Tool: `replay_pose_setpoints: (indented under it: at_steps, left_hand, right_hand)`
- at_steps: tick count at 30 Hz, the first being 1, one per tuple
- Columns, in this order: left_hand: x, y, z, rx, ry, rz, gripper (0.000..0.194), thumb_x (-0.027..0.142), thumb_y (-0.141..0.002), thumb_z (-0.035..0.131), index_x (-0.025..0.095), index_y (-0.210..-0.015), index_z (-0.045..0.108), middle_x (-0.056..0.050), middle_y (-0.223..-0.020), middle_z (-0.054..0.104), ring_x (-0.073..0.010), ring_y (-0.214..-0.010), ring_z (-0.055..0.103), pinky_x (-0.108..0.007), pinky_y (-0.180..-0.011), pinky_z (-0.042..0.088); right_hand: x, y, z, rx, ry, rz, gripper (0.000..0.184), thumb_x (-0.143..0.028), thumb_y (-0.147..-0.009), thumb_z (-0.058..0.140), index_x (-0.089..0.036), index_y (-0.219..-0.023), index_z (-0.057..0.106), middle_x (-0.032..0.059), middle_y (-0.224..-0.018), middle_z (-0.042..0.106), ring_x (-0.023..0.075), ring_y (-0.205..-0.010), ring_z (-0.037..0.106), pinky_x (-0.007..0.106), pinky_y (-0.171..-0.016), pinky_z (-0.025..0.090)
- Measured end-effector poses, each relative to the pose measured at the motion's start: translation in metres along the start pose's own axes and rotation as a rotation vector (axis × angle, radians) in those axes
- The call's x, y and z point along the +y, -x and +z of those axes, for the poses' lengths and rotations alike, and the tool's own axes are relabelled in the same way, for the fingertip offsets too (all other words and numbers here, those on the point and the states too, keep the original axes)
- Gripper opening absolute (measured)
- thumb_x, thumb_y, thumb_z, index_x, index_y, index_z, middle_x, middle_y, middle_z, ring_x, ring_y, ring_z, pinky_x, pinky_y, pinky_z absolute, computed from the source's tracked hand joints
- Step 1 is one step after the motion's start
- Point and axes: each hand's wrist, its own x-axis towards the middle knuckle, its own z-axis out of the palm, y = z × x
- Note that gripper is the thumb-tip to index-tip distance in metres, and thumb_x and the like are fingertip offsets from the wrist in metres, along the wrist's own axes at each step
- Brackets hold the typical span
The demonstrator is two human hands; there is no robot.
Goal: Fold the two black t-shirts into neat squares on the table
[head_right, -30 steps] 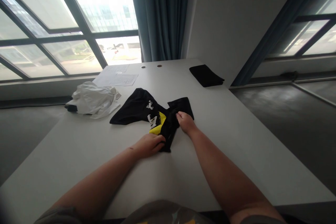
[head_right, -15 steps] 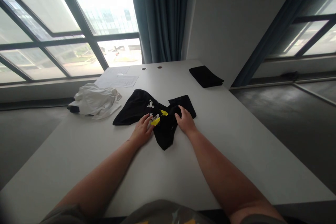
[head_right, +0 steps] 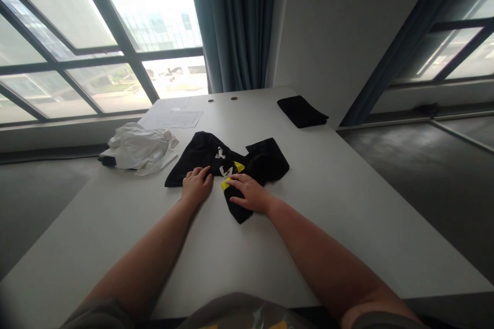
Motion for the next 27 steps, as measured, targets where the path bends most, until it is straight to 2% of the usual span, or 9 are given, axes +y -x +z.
replay_pose_setpoints:
  at_steps: [2, 4, 6, 8, 11, 14, 19, 24, 27]
  left_hand:
    - [0.000, 0.000, -0.002, -0.008, -0.033, 0.003, 0.037, 0.037, -0.096, 0.055, 0.029, -0.128, 0.072, -0.011, -0.130, 0.067, -0.0340, -0.120, 0.057, -0.047, -0.097, 0.044]
    - [0.001, 0.003, -0.004, -0.007, -0.046, 0.015, 0.030, 0.033, -0.094, 0.057, 0.029, -0.118, 0.075, -0.010, -0.125, 0.068, -0.0333, -0.118, 0.057, -0.048, -0.096, 0.043]
    - [0.004, 0.006, -0.007, 0.010, -0.042, 0.053, 0.026, 0.029, -0.091, 0.058, 0.029, -0.110, 0.076, -0.009, -0.129, 0.067, -0.0327, -0.121, 0.055, -0.049, -0.098, 0.041]
    - [0.007, 0.010, -0.009, 0.029, -0.042, 0.123, 0.020, 0.026, -0.087, 0.061, 0.027, -0.100, 0.076, -0.007, -0.140, 0.064, -0.0332, -0.131, 0.051, -0.051, -0.102, 0.039]
    - [0.013, 0.015, -0.012, -0.003, -0.052, 0.277, 0.013, 0.024, -0.082, 0.062, 0.024, -0.088, 0.074, -0.004, -0.156, 0.054, -0.0340, -0.145, 0.041, -0.054, -0.112, 0.034]
    - [0.018, 0.020, -0.014, -0.096, -0.041, 0.421, 0.014, 0.022, -0.083, 0.060, 0.023, -0.088, 0.073, -0.005, -0.158, 0.053, -0.0324, -0.147, 0.041, -0.055, -0.120, 0.028]
    - [0.026, 0.024, -0.020, -0.213, -0.020, 0.515, 0.021, 0.023, -0.084, 0.060, 0.020, -0.101, 0.073, -0.013, -0.154, 0.056, -0.0329, -0.140, 0.051, -0.052, -0.115, 0.040]
    - [0.034, 0.028, -0.028, -0.213, -0.006, 0.559, 0.025, 0.021, -0.084, 0.059, 0.019, -0.107, 0.071, -0.013, -0.122, 0.072, -0.0291, -0.115, 0.065, -0.043, -0.102, 0.051]
    - [0.042, 0.035, -0.029, -0.217, -0.075, 0.591, 0.018, 0.024, -0.086, 0.058, 0.020, -0.100, 0.069, -0.011, -0.100, 0.072, -0.0278, -0.098, 0.068, -0.040, -0.090, 0.054]
  right_hand:
    - [0.007, -0.001, 0.000, 0.056, -0.052, 0.045, 0.063, -0.031, -0.089, 0.074, -0.026, -0.148, 0.056, 0.0121, -0.146, 0.055, 0.0284, -0.135, 0.053, 0.049, -0.119, 0.041]
    - [0.014, 0.000, -0.003, 0.113, -0.117, 0.105, 0.066, -0.030, -0.087, 0.073, -0.025, -0.150, 0.053, 0.0122, -0.142, 0.055, 0.0243, -0.117, 0.064, 0.043, -0.107, 0.052]
    - [0.018, -0.001, -0.006, 0.136, -0.151, 0.162, 0.061, -0.029, -0.088, 0.070, -0.022, -0.147, 0.055, 0.0112, -0.134, 0.061, 0.0198, -0.095, 0.067, 0.038, -0.094, 0.057]
    - [0.021, -0.001, -0.008, 0.145, -0.144, 0.192, 0.051, -0.028, -0.091, 0.065, -0.020, -0.141, 0.060, 0.0089, -0.121, 0.068, 0.0189, -0.089, 0.067, 0.037, -0.090, 0.057]
    - [0.024, -0.002, -0.008, 0.148, -0.079, 0.201, 0.037, -0.028, -0.095, 0.060, -0.019, -0.131, 0.067, 0.0081, -0.114, 0.071, 0.0216, -0.103, 0.067, 0.038, -0.100, 0.052]
    - [0.031, 0.001, -0.013, 0.162, 0.038, 0.287, 0.040, -0.034, -0.094, 0.063, -0.020, -0.131, 0.067, 0.0101, -0.125, 0.066, 0.0234, -0.112, 0.067, 0.038, -0.103, 0.050]
    - [0.045, 0.007, -0.031, 0.173, 0.173, 0.480, 0.055, -0.044, -0.090, 0.070, -0.022, -0.139, 0.063, 0.0126, -0.138, 0.061, 0.0282, -0.120, 0.065, 0.038, -0.102, 0.051]
    - [0.044, 0.006, -0.025, 0.135, 0.245, 0.467, 0.061, -0.054, -0.094, 0.063, -0.015, -0.141, 0.063, 0.0198, -0.147, 0.060, 0.0353, -0.133, 0.059, 0.045, -0.112, 0.045]
    - [0.039, 0.005, -0.011, 0.103, 0.335, 0.440, 0.070, -0.061, -0.094, 0.061, -0.013, -0.145, 0.060, 0.0245, -0.153, 0.054, 0.0401, -0.140, 0.053, 0.054, -0.117, 0.038]
